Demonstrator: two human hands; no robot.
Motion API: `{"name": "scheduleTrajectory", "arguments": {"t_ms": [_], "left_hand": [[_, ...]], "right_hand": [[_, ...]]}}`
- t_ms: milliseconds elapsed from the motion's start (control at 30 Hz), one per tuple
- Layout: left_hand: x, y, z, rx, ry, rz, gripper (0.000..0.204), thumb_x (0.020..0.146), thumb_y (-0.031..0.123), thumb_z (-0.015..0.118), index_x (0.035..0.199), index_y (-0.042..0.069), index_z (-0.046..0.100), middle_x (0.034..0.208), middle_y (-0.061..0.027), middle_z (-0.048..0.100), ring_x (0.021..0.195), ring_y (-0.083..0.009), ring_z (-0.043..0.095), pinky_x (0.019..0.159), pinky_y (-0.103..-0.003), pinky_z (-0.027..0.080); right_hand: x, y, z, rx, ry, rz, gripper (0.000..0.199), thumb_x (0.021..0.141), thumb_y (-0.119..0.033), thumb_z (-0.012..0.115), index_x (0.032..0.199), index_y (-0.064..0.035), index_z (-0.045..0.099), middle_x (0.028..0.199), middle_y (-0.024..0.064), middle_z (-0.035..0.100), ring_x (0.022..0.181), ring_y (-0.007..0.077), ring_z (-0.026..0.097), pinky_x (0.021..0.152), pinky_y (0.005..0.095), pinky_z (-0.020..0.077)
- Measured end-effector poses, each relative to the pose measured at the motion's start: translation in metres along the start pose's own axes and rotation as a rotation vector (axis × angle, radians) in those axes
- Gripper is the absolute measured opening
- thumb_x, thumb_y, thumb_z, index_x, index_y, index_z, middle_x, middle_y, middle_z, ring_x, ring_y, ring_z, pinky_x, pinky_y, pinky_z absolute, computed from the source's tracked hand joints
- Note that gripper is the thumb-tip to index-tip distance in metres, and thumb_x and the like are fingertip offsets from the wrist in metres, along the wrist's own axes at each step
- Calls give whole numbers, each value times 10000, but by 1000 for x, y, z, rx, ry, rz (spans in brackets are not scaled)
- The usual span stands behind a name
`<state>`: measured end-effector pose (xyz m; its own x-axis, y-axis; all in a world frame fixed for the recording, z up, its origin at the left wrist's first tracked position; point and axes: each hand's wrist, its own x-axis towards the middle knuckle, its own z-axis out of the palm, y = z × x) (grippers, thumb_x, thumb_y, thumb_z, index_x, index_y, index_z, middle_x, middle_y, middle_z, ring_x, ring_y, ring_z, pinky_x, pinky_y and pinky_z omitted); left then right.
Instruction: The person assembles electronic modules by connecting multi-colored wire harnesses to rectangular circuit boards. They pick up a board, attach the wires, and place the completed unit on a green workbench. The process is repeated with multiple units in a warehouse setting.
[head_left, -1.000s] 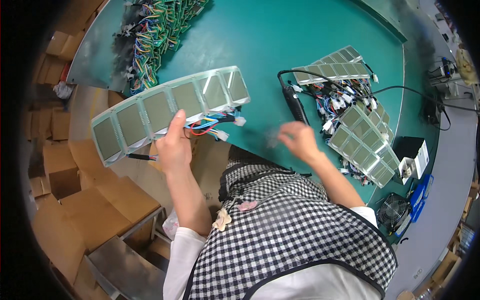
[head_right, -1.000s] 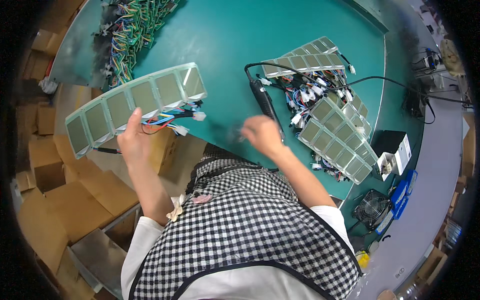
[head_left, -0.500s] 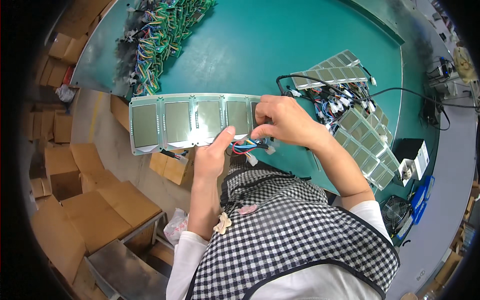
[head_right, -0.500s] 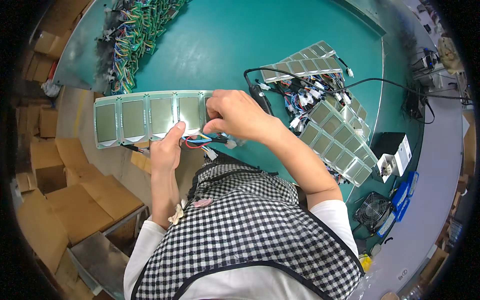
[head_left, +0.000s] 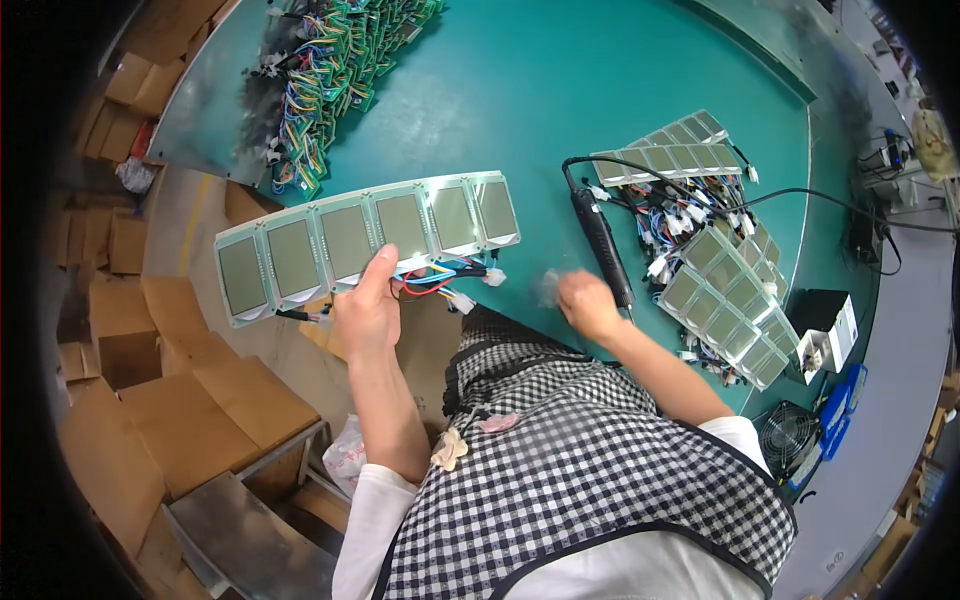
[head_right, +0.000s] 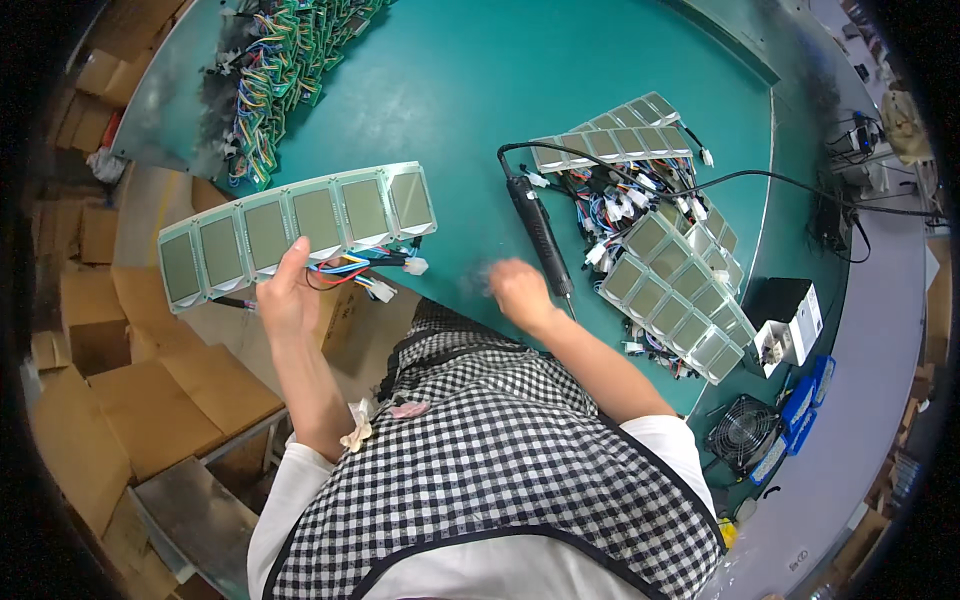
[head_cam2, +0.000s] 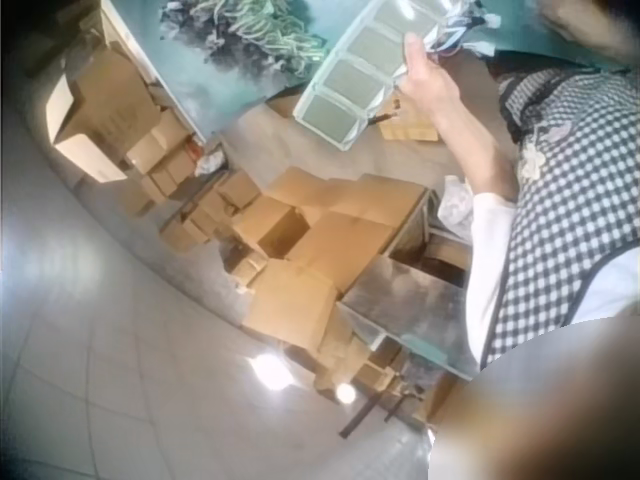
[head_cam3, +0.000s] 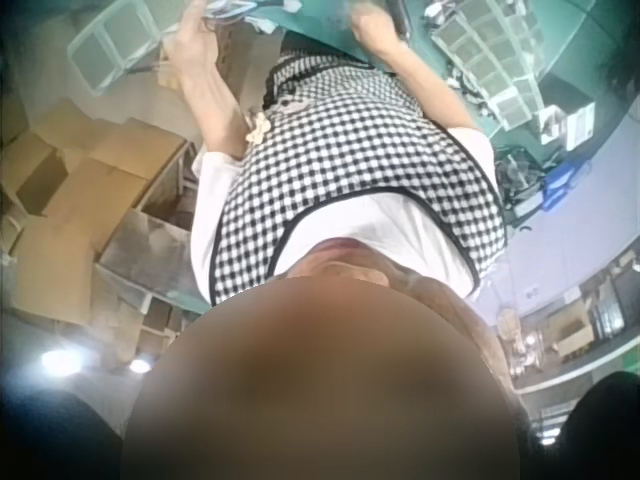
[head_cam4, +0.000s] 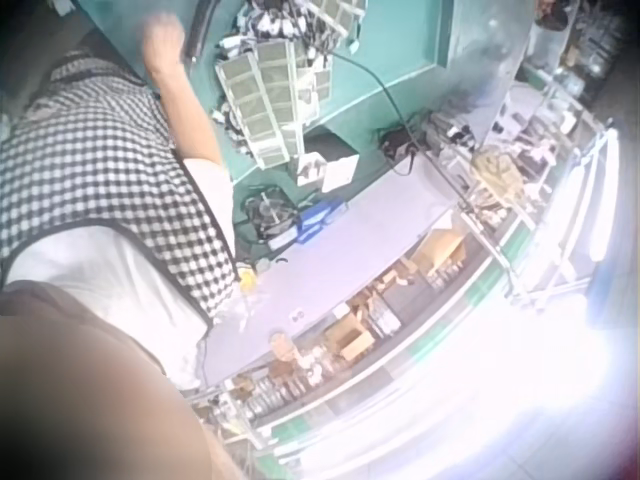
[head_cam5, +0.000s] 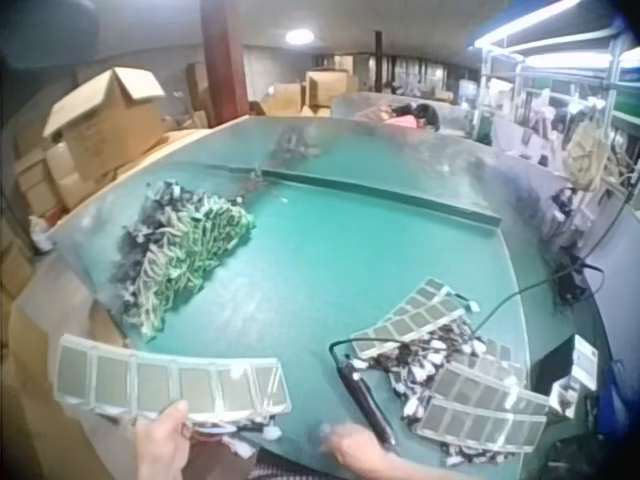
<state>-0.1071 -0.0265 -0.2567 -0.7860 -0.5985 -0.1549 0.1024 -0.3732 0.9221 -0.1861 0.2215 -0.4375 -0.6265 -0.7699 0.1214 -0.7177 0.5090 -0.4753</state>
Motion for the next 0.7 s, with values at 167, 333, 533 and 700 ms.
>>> {"name": "scheduleTrajectory", "arguments": {"t_ms": [167, 333, 533, 700], "left_hand": [[-3, -8, -4, -14, -90, -52, 267, 814, 25, 535, 1072, -34, 496, 935, -121, 590, 739, -218, 611, 626, -333, 528], [-11, -9, 20, -3, -158, -109, 258, 813, 55, 539, 1053, -33, 509, 919, -124, 599, 737, -206, 613, 598, -306, 530], [-13, -10, 14, 28, -236, -82, 256, 810, 63, 542, 1045, -33, 515, 922, -126, 599, 743, -208, 617, 607, -310, 534], [-14, -10, 8, -10, -178, -59, 210, 813, 24, 536, 1013, -40, 533, 886, -120, 604, 720, -198, 617, 598, -314, 534]], "right_hand": [[34, -17, -80, 396, 336, 166, 258, 583, -210, 751, 705, -56, 584, 771, 84, 544, 801, 286, 549, 688, 362, 455], [75, -64, -152, 271, 36, -102, 397, 544, -286, 776, 718, -46, 512, 755, 96, 535, 768, 295, 542, 615, 383, 421], [86, -57, -155, 429, -80, -100, 222, 635, -172, 709, 686, -19, 558, 709, 120, 554, 659, 302, 544, 582, 385, 427], [85, -45, -142, 401, 149, -93, 89, 696, -82, 635, 714, -15, 580, 679, 111, 540, 634, 271, 542, 565, 347, 423]]}}
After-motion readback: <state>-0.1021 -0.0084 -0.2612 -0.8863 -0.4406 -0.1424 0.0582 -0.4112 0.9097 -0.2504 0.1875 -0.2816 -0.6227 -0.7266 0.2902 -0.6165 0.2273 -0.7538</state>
